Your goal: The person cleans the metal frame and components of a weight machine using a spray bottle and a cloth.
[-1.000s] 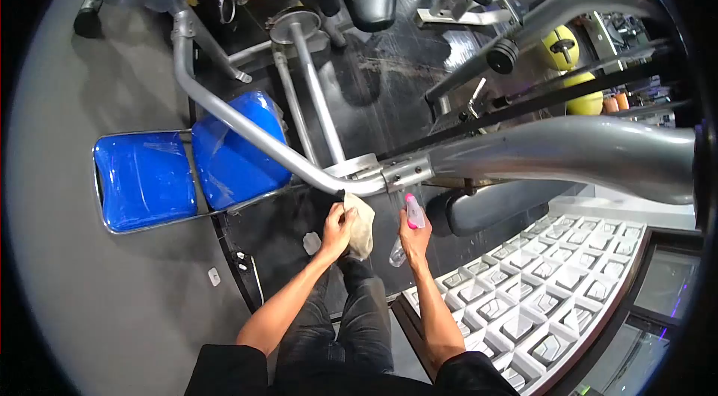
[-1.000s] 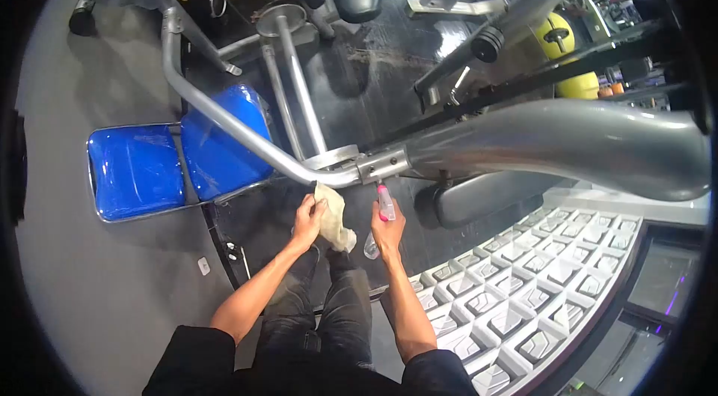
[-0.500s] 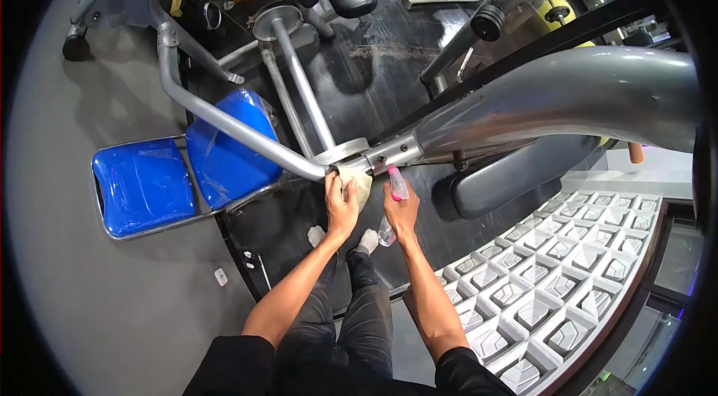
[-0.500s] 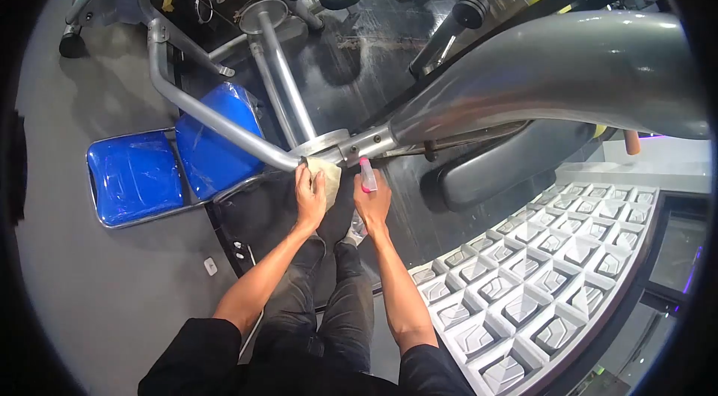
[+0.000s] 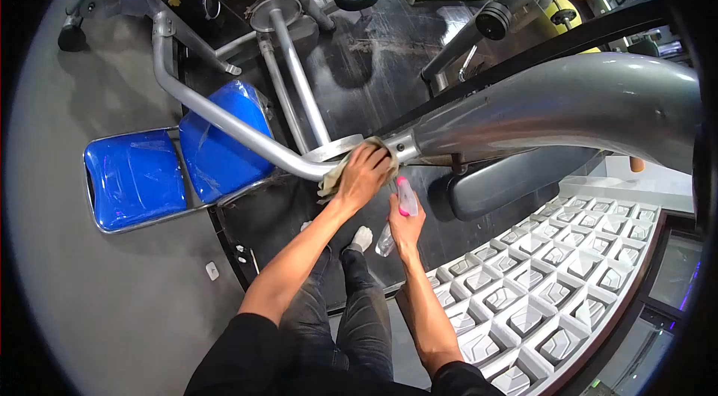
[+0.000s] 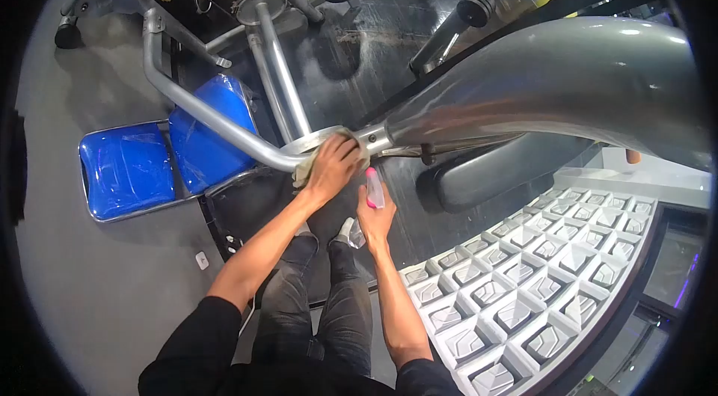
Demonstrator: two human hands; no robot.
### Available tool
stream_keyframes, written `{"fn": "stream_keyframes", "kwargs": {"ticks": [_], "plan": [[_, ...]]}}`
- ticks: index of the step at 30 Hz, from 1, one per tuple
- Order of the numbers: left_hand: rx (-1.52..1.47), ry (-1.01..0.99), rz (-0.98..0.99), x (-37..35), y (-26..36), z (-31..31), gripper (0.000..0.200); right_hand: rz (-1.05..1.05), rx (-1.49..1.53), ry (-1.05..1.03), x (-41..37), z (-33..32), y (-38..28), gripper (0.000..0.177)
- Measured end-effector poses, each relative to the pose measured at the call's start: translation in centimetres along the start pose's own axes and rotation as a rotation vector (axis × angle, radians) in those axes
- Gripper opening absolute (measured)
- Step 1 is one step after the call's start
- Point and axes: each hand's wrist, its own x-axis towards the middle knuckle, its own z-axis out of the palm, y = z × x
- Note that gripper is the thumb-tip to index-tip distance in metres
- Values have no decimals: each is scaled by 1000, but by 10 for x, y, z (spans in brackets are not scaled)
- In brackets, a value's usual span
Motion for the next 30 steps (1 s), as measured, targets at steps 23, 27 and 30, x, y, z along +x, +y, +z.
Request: {"fn": "stream_keyframes", "kwargs": {"ticks": [23,27,30], "plan": [[-15,-87,57,-13,-12,-11,30,49,40,-80,-29,-47,-4,15],[-242,-120,-376,-35,4,-35,26,-27,42,-163,-32,-42,-23,19],[-467,-61,-563,-38,35,-59,29,-124,13,-250,-38,-39,-56,25]]}}
